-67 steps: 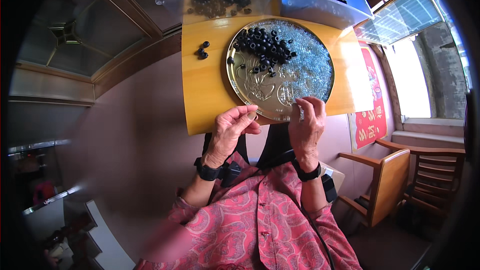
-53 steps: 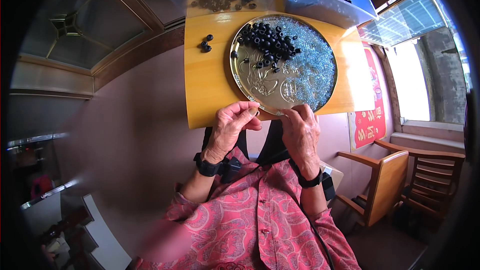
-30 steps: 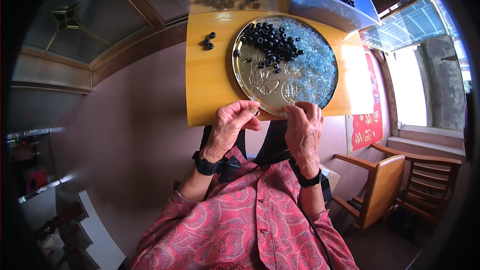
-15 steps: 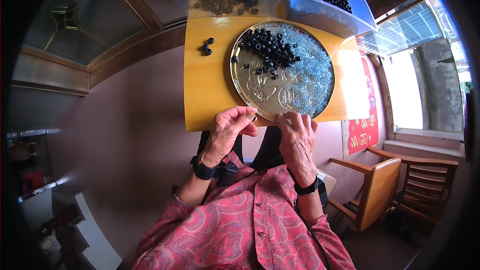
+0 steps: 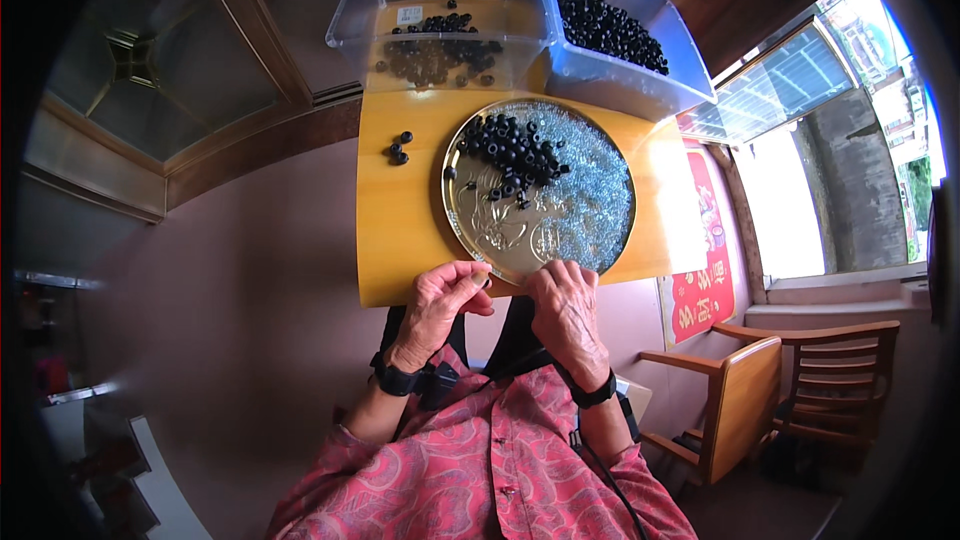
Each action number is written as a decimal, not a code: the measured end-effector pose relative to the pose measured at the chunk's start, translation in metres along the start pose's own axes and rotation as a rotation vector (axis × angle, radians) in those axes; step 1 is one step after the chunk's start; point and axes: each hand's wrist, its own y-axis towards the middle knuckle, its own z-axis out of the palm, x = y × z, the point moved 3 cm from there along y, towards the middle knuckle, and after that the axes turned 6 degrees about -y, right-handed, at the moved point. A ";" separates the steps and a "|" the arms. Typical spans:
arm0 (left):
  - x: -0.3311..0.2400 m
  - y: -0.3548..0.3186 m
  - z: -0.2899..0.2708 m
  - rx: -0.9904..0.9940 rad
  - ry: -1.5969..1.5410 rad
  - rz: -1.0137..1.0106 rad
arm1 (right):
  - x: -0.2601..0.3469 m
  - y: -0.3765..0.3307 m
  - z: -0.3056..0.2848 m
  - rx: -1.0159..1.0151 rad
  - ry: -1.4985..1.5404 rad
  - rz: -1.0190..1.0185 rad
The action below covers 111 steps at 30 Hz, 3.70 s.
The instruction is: Sorting small black circular industrial or craft parts on a decorative gold plate.
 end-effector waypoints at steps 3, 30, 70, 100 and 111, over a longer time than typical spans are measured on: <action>-0.001 0.000 0.001 0.006 0.000 0.016 | 0.003 0.003 -0.001 -0.005 0.046 -0.018; 0.001 -0.001 0.001 -0.001 -0.036 0.028 | -0.002 0.007 0.002 0.001 0.184 0.007; -0.007 0.013 0.030 0.025 0.167 0.039 | -0.025 0.002 0.018 -0.248 0.741 0.415; 0.002 0.031 0.055 -0.027 0.276 0.107 | -0.021 -0.008 0.013 -0.391 1.007 0.566; 0.006 0.031 0.049 0.034 -0.010 0.020 | -0.004 -0.003 -0.014 -0.318 0.780 0.393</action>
